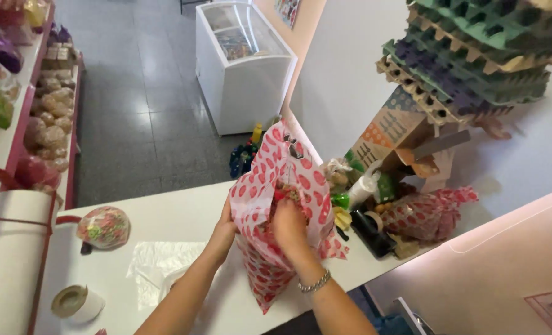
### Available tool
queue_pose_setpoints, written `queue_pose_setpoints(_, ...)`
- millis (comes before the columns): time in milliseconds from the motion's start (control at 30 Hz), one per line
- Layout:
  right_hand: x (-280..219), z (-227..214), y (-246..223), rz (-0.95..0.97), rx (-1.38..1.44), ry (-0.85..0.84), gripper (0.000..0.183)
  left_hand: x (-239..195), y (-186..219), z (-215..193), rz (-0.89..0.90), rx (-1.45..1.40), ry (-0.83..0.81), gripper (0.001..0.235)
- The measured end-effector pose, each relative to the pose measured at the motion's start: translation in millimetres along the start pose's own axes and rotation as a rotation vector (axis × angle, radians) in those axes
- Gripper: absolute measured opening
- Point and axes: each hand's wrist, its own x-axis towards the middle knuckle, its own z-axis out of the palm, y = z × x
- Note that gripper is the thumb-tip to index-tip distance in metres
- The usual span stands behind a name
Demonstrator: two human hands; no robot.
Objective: The person scoops cereal from a large bag into small plastic containers using a red measuring scoop, then seals each container.
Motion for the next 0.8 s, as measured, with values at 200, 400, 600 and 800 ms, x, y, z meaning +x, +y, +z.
queue_pose_setpoints(200, 7.5, 85.6, 37.0, 0.421, 0.549, -0.427, 0.037, 31.5, -61.1, -15.1, -0.005, -0.038, -0.003, 0.113)
queue_pose_setpoints(400, -6.4, -11.8, -20.9, 0.818, 1.653, -0.366, 0.025, 22.4, -33.1, -10.5, -0.170, 0.013, -0.020, 0.106)
queue_pose_setpoints(600, -29.5, -74.4, -24.2, 0.792, 1.635, -0.359, 0.064, 5.1, -39.2, -23.4, -0.320, -0.018, 0.118, 0.098)
queue_pose_setpoints(800, -61.2, -115.4, -15.5, 0.818, 1.649, -0.388, 0.052, -7.1, -104.9, -89.3, -0.029, 0.138, 0.165, 0.071)
